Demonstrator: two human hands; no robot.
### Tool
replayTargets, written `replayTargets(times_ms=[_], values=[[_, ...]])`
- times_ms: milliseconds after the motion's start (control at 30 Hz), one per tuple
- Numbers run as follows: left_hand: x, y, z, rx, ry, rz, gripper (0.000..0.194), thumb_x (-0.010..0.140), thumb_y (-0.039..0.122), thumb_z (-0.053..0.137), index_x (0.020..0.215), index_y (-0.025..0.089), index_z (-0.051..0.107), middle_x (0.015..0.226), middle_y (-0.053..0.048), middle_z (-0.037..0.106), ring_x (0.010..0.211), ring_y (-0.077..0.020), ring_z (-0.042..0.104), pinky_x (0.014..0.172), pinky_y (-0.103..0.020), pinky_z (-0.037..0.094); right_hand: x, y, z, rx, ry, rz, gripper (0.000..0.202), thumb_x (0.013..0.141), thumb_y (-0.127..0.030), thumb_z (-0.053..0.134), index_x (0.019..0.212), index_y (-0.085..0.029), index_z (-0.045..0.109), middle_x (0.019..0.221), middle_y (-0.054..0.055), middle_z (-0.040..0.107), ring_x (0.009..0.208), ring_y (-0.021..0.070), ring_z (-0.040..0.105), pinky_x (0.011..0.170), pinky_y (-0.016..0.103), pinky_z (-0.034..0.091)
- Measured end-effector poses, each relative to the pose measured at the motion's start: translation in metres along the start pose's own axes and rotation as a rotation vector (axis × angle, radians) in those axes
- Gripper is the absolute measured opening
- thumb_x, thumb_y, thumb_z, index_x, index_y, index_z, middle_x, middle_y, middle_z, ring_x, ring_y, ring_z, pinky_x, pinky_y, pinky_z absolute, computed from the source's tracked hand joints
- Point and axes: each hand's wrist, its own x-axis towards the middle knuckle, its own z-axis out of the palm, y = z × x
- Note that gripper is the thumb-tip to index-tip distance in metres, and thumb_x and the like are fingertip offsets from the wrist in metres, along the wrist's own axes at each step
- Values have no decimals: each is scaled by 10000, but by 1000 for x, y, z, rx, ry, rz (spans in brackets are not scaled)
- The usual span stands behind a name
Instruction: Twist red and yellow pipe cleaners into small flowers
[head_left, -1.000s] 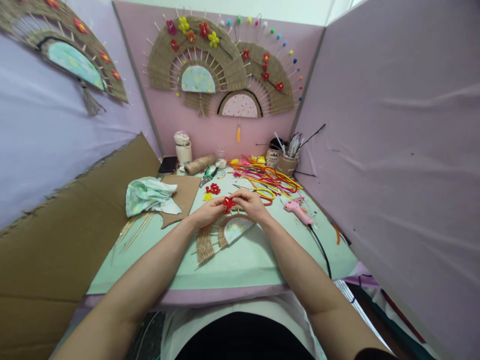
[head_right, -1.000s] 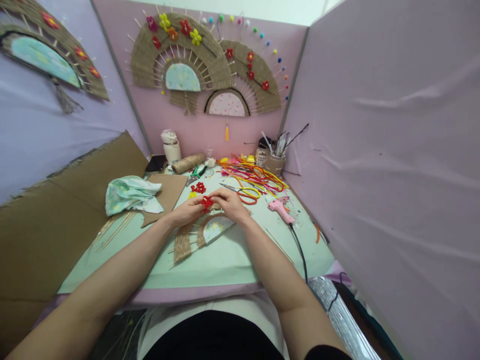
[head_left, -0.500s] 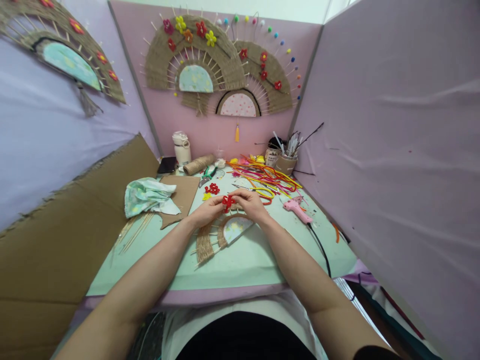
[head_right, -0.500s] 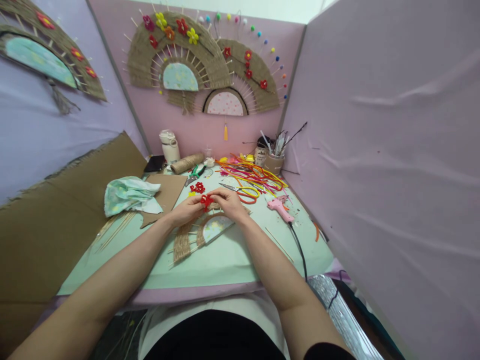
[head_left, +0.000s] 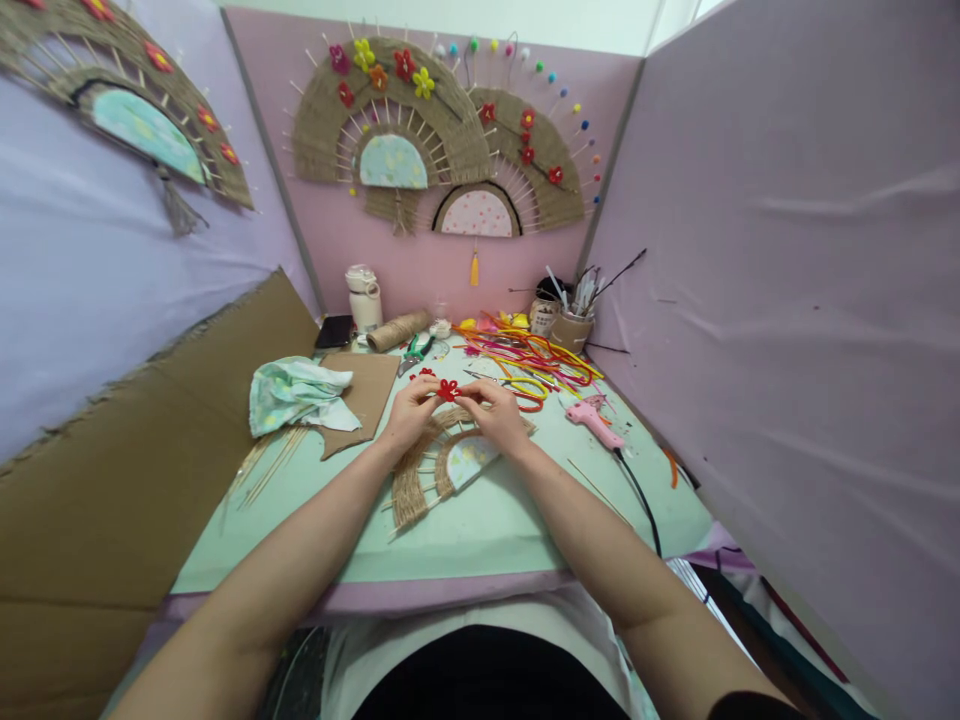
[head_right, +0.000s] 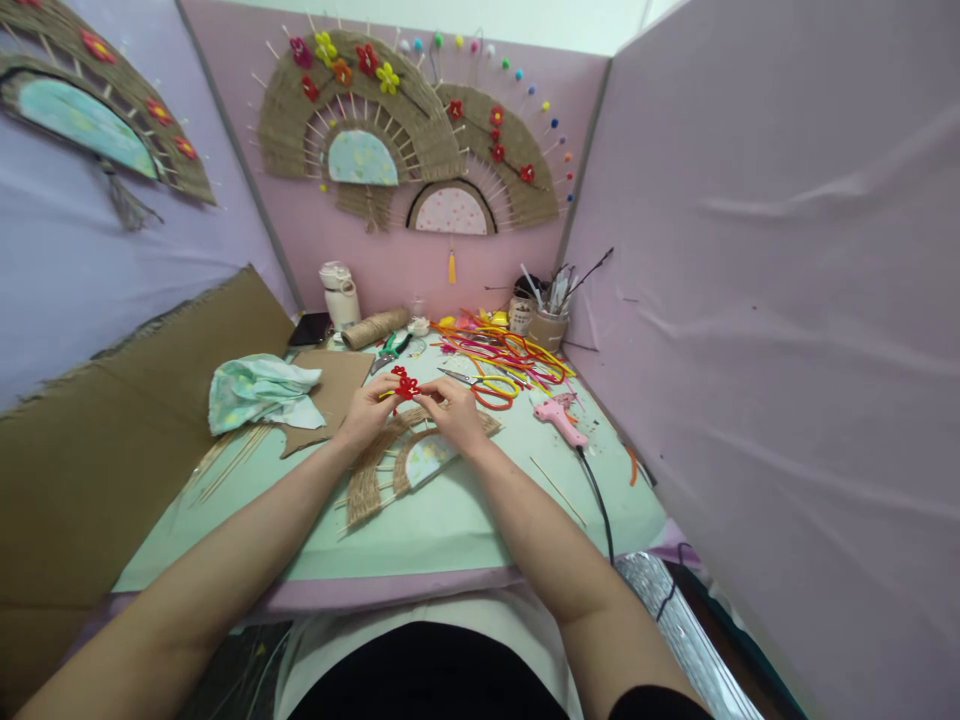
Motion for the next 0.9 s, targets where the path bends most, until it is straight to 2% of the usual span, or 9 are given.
replayTargets(times_ms=[333, 633, 800, 900], values=[[0, -3, 0, 6, -39, 26, 153, 719, 334, 651, 731, 195, 714, 829, -52, 606, 840, -172, 537, 823, -322, 407, 1, 1, -2, -3, -10, -14, 110, 800, -253, 587, 816, -197, 680, 799, 44, 672, 748, 159, 584, 727, 296, 452], [-1, -3, 1, 60, -69, 108, 140, 749, 302, 624, 744, 202, 721, 835, -52, 621, 834, -169, 551, 818, -320, 417, 0, 5, 0, 5, -1, 48, 109, 785, -239, 589, 756, -190, 682, 783, 40, 680, 746, 157, 599, 737, 287, 455], [-1, -7, 1, 67, 34, 121, 135, 748, 299, 629, 743, 196, 715, 836, -50, 626, 828, -163, 565, 791, -312, 437, 0, 4, 2, 39, 25, 147, 197, 771, -312, 604, 899, -180, 674, 878, 53, 688, 754, 157, 613, 725, 279, 477], [-2, -5, 1, 87, 96, 131, 130, 752, 293, 626, 753, 194, 711, 834, -46, 621, 825, -158, 569, 778, -305, 443, -2, 0, 5, 13, 45, 162, 222, 743, -339, 634, 881, -168, 669, 825, 55, 684, 709, 155, 605, 702, 279, 483]])
